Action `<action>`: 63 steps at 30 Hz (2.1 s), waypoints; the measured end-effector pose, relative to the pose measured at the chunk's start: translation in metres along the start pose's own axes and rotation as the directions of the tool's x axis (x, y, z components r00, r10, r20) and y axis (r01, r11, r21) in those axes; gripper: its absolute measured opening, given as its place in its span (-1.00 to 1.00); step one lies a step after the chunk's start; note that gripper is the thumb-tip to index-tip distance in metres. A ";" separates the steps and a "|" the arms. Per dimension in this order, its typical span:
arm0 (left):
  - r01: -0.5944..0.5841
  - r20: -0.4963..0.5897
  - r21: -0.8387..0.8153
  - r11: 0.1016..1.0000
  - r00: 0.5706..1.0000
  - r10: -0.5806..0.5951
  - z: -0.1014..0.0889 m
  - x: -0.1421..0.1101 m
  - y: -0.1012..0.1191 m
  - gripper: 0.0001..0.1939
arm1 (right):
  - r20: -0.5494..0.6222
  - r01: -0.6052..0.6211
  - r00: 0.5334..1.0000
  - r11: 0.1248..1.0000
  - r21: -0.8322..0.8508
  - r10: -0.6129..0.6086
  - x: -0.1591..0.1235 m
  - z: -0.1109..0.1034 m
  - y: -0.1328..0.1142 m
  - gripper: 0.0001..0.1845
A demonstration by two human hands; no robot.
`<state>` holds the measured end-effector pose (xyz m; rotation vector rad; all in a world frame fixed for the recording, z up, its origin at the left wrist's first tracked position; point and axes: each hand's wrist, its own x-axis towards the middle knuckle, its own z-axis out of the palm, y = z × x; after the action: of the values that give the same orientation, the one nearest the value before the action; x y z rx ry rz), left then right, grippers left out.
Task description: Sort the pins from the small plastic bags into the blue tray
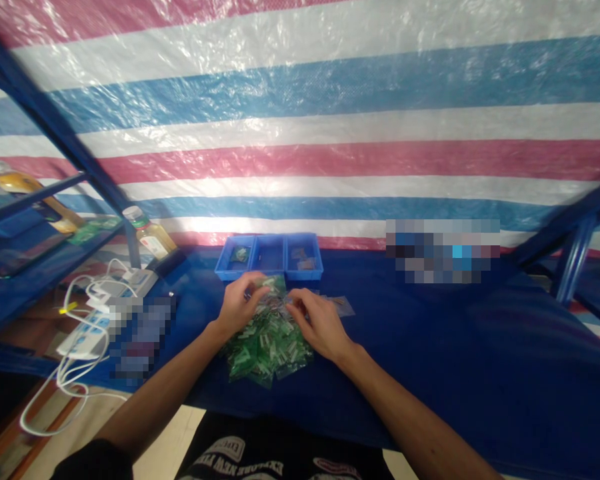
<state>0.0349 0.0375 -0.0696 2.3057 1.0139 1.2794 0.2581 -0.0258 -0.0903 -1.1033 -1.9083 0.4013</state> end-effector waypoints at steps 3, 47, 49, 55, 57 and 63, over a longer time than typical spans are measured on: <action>0.181 -0.283 -0.013 0.983 0.943 -0.177 -0.005 0.004 -0.006 -0.69 | 0.015 0.025 1.000 0.999 -0.025 -0.025 0.001 -0.002 -0.001 -0.82; -0.107 0.090 0.083 0.991 0.991 0.100 -0.018 0.011 -0.019 -0.74 | 0.446 0.319 0.854 0.947 -0.046 -0.266 0.005 -0.010 -0.019 -0.33; -0.105 0.084 0.085 0.991 0.992 0.097 -0.018 0.012 -0.019 -0.74 | 0.456 0.308 0.852 0.951 -0.038 -0.258 0.005 -0.013 -0.020 -0.35; -0.111 0.087 0.082 0.990 0.991 0.104 -0.018 0.012 -0.018 -0.76 | 0.496 0.251 0.837 0.968 0.026 -0.230 0.006 -0.021 -0.030 -0.32; -0.108 0.086 0.085 0.990 0.991 0.101 -0.018 0.012 -0.019 -0.76 | 0.500 0.254 0.832 0.967 0.039 -0.239 0.006 -0.022 -0.033 -0.31; -0.112 0.088 0.087 0.990 0.991 0.105 -0.018 0.010 -0.022 -0.78 | 0.494 0.310 0.823 0.950 0.023 -0.280 0.004 -0.017 -0.036 -0.36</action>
<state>0.0145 0.0587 -0.0659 2.4924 0.9498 1.1888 0.2519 -0.0450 -0.0559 -0.7586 -2.5153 0.4855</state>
